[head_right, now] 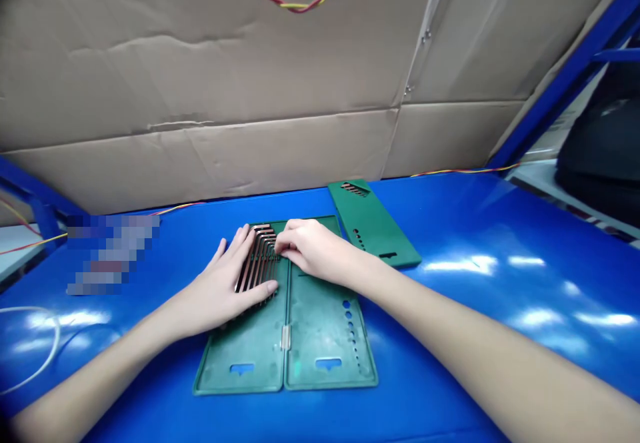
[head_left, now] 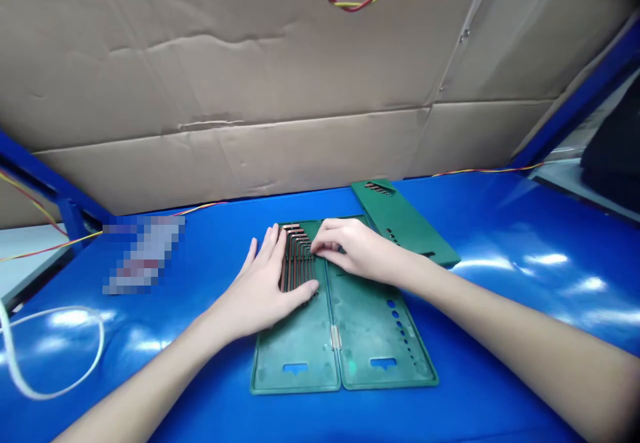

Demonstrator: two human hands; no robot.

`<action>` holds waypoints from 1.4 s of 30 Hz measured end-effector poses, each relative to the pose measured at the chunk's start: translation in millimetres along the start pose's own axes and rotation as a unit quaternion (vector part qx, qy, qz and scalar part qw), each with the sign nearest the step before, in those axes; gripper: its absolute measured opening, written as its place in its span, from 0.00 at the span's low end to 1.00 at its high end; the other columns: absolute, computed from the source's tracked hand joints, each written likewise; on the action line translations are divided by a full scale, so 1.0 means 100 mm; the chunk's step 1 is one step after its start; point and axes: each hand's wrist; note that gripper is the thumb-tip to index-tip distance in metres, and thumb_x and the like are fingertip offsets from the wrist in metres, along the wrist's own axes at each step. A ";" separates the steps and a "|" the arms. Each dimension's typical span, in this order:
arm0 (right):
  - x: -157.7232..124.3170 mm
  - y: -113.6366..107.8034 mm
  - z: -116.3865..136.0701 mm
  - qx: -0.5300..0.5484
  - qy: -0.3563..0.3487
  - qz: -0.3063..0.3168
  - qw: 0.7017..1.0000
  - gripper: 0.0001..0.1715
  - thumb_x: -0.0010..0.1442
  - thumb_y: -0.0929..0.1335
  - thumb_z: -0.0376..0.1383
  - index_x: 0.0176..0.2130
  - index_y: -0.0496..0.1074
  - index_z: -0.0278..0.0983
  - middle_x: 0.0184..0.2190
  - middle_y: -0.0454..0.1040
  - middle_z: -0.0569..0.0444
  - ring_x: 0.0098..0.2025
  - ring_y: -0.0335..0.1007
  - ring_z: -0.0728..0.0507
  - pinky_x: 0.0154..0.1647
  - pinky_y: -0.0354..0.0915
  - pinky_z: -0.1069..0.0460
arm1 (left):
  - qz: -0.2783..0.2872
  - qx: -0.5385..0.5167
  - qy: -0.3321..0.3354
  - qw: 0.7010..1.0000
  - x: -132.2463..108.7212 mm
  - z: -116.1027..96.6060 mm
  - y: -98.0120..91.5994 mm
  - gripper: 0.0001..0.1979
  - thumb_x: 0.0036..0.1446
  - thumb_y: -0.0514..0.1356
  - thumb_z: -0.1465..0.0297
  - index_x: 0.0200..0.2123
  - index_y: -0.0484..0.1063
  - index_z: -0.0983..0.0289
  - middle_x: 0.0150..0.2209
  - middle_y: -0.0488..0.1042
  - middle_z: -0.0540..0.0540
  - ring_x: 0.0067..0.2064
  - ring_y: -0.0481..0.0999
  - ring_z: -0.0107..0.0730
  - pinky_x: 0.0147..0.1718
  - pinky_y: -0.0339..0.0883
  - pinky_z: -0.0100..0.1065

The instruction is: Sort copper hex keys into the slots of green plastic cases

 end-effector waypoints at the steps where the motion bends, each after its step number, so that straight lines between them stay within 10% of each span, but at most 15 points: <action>1: 0.00 -0.01 0.00 -0.007 -0.005 0.008 1.000 0.09 0.66 0.68 0.28 0.39 0.80 0.33 0.37 0.78 0.46 0.39 0.75 0.44 0.44 0.69 0.49 | 0.002 -0.001 -0.002 1.000 0.00 0.00 0.00 0.50 0.64 0.52 0.41 0.75 0.34 0.63 0.75 0.33 0.64 0.74 0.33 0.55 0.70 0.35 0.59; 17: -0.01 -0.09 0.04 -0.158 -0.071 0.087 0.981 0.13 0.65 0.66 0.25 0.42 0.81 0.34 0.40 0.77 0.45 0.38 0.73 0.42 0.40 0.68 0.50 | -0.007 0.000 -0.020 1.000 0.03 -0.01 0.05 0.49 0.64 0.53 0.42 0.75 0.37 0.64 0.75 0.37 0.66 0.74 0.33 0.52 0.70 0.34 0.58; 42: 0.02 0.03 -0.12 0.078 0.048 0.002 0.996 0.07 0.62 0.69 0.26 0.41 0.74 0.34 0.37 0.77 0.51 0.33 0.70 0.48 0.37 0.68 0.52 | -0.041 -0.004 -0.029 0.999 0.04 -0.02 0.05 0.48 0.63 0.55 0.43 0.74 0.42 0.65 0.74 0.45 0.65 0.74 0.41 0.51 0.70 0.40 0.55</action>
Point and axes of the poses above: each hand's wrist, its own x-axis towards the middle knuckle, its own y-axis out of the palm, z = x × y
